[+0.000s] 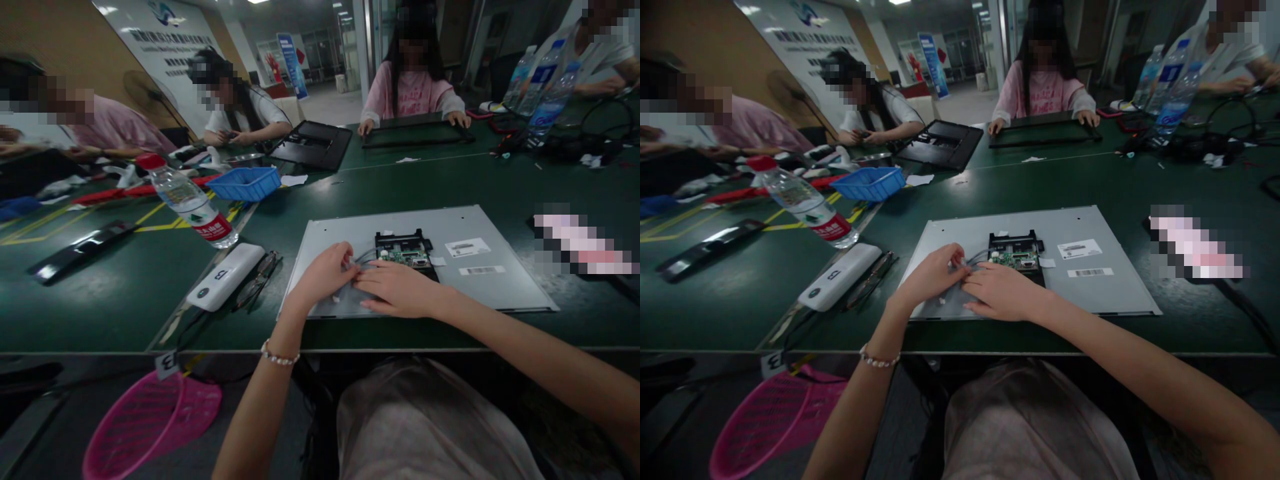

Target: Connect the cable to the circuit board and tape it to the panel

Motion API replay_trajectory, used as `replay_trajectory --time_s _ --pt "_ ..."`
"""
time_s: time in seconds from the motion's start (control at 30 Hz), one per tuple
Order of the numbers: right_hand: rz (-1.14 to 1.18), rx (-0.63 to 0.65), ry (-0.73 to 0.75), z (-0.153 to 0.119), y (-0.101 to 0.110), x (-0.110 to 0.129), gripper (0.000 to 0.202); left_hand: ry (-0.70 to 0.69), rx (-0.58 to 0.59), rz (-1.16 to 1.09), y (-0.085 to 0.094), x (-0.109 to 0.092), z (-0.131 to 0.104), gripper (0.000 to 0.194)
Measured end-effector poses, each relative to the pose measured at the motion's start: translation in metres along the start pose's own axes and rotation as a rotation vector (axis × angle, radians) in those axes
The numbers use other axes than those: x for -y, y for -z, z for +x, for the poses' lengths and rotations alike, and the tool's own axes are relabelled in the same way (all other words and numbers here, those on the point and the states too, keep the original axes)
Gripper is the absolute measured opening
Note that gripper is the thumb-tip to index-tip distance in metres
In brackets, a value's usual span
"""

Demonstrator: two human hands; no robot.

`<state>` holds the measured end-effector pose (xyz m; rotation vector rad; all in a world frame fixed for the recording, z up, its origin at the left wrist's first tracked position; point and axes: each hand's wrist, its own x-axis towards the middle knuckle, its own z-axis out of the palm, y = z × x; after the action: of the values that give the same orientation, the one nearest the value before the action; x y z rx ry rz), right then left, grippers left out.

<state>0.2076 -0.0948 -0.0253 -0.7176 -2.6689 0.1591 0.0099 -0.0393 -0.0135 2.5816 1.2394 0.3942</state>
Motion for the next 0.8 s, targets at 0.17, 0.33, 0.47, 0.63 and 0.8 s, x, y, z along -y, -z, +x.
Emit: replay_trajectory --time_s 0.17,0.33,0.47,0.63,0.8 --pt "-0.039 0.024 0.010 -0.002 0.002 0.004 0.040 -0.023 0.047 -0.074 0.002 0.009 0.001 0.019" --pt "-0.084 0.048 0.001 -0.004 0.003 0.012 0.042 0.043 0.090 -0.118 0.000 0.011 0.003 0.026" --pt "-0.145 0.074 0.005 -0.005 0.004 0.019 0.042 0.054 0.083 -0.110 -0.004 0.015 0.004 0.034" --pt "-0.196 0.081 0.024 -0.005 0.005 0.023 0.043 0.078 0.045 0.005 -0.004 0.020 0.002 0.050" --pt "-0.201 0.094 0.029 -0.006 0.006 0.022 0.039 0.093 0.066 0.063 -0.001 0.020 0.002 0.051"
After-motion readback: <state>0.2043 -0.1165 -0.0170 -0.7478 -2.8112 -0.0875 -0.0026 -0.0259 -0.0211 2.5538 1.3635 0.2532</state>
